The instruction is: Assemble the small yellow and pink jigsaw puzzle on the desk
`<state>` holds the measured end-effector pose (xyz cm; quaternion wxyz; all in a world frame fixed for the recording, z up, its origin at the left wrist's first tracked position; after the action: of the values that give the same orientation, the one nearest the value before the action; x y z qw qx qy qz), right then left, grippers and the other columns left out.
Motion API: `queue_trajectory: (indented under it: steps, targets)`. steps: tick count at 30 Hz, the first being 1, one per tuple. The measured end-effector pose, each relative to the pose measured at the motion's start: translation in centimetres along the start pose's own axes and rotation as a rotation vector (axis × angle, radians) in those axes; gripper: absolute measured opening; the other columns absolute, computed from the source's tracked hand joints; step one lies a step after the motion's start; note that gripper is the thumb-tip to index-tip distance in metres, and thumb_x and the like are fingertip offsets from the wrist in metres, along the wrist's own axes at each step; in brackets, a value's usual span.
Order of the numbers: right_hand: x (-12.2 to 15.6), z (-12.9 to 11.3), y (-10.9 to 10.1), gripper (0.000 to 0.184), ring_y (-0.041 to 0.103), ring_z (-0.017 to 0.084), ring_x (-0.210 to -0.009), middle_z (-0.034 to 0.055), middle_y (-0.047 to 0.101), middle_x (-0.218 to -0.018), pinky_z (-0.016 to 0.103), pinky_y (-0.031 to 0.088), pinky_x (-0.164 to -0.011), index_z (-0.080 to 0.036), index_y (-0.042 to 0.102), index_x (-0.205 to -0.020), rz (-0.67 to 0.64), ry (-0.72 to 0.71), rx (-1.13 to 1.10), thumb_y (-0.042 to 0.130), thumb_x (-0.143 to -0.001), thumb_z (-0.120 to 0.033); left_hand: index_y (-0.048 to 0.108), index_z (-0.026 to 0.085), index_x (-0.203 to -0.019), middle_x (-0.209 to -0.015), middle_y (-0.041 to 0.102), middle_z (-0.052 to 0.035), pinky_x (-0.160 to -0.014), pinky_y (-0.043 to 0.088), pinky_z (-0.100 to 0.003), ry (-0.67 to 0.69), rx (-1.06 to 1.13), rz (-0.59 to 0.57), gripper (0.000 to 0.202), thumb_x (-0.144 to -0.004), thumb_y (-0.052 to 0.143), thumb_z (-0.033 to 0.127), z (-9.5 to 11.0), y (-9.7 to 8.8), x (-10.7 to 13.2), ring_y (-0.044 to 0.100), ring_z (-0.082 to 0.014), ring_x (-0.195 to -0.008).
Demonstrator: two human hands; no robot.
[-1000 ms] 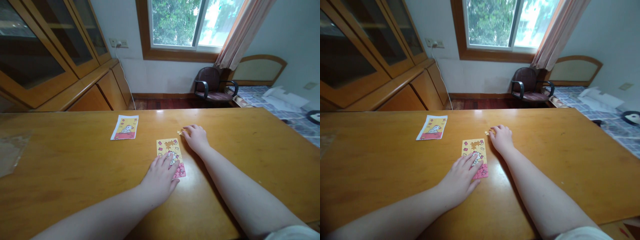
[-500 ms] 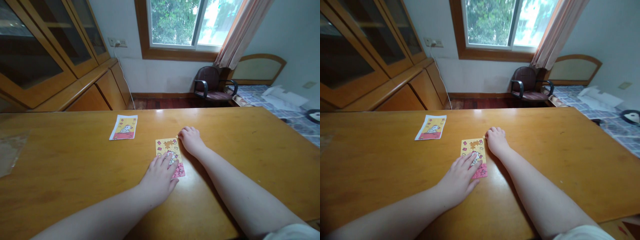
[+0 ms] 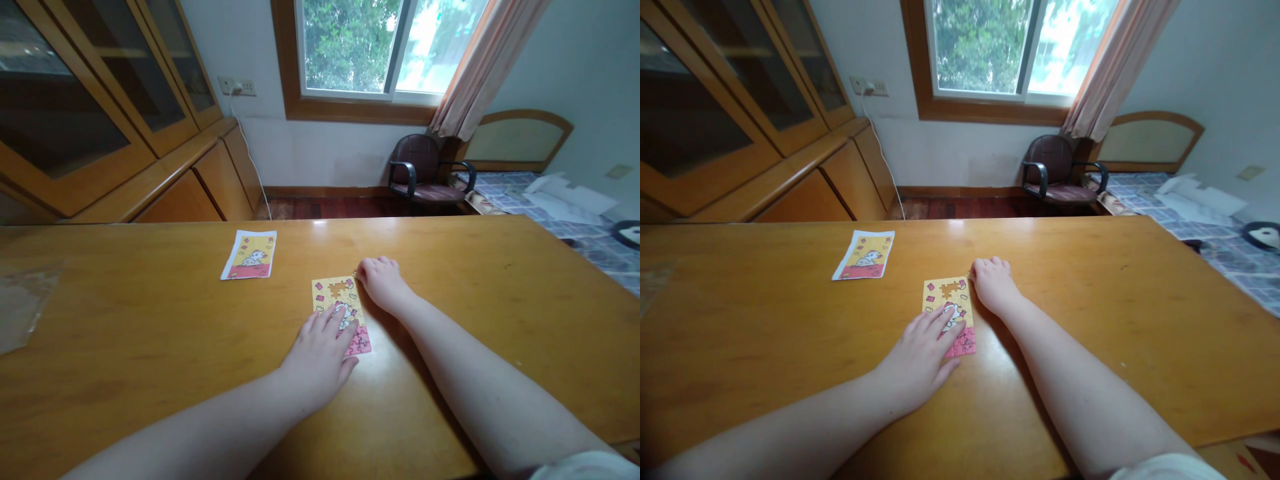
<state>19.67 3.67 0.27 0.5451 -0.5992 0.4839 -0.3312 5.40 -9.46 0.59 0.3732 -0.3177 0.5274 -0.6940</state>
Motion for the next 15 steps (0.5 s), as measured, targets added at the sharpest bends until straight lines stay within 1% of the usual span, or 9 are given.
queue_trajectory:
  steps: [4,6,8,10,12,15]
  targets:
    - [-0.1,0.4,-0.9,0.009,0.054,0.025,-0.091,0.0063,0.072,-0.095,0.036,0.031,-0.080,-0.021,0.065,-0.089,0.125,0.035,-0.122,0.057,-0.092,-0.022,0.047,0.023,-0.142,-0.151,0.042,-0.0139,-0.113,0.029,-0.054,0.011,0.003,0.018,0.055,-0.093,0.046,0.047,0.0,0.1,0.0,0.034,-0.0329,-0.141]
    - [-0.1,-0.2,-1.1,0.008,0.055,0.023,-0.091,0.0048,0.072,-0.095,0.036,0.032,-0.082,-0.022,0.067,-0.090,0.157,-0.019,-0.217,0.059,-0.091,-0.022,0.047,0.023,-0.143,-0.152,0.042,-0.0137,-0.114,0.029,-0.054,0.016,0.001,0.029,0.055,-0.093,0.047,0.048,0.0,0.3,0.0,0.033,-0.0326,-0.141]
    - [0.0,-1.2,-1.0,0.008,0.056,0.021,-0.090,0.0035,0.073,-0.092,0.035,0.034,-0.084,-0.022,0.069,-0.089,0.132,-0.103,-0.320,0.062,-0.090,-0.021,0.046,0.023,-0.143,-0.152,0.041,-0.0132,-0.114,0.029,-0.053,0.021,-0.005,0.041,0.056,-0.093,0.046,0.048,0.0,0.5,0.0,0.033,-0.0322,-0.141]
    - [0.0,-2.1,-0.6,0.007,0.057,0.020,-0.087,0.0026,0.073,-0.089,0.034,0.036,-0.084,-0.023,0.071,-0.086,0.086,-0.151,-0.397,0.064,-0.088,-0.021,0.046,0.023,-0.143,-0.153,0.040,-0.0131,-0.114,0.029,-0.053,0.023,-0.008,0.046,0.056,-0.094,0.046,0.048,0.0,0.6,0.0,0.032,-0.0321,-0.142]
    - [0.0,-2.8,-0.1,0.007,0.057,0.019,-0.084,0.0023,0.073,-0.085,0.033,0.037,-0.082,-0.023,0.073,-0.083,0.046,-0.150,-0.427,0.067,-0.086,-0.021,0.046,0.023,-0.143,-0.153,0.040,-0.0135,-0.114,0.029,-0.054,0.023,-0.010,0.034,0.056,-0.094,0.045,0.048,0.0,0.6,-0.1,0.032,-0.0325,-0.142]
    - [-0.1,-3.2,0.5,0.006,0.056,0.019,-0.080,0.0021,0.074,-0.081,0.033,0.037,-0.081,-0.023,0.074,-0.081,0.010,-0.151,-0.413,0.069,-0.085,-0.022,0.045,0.022,-0.144,-0.153,0.040,-0.0141,-0.114,0.029,-0.054,0.023,-0.010,0.010,0.056,-0.094,0.045,0.047,0.2,0.5,-0.1,0.032,-0.0330,-0.142]
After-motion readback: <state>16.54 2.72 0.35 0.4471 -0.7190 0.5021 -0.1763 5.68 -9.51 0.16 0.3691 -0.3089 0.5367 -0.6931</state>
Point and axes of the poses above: each hand's wrist, its own x-axis away from the middle knuckle, its own y-axis out of the palm, z = x × y, the point moved 5 cm from there along -x, towards the middle knuckle
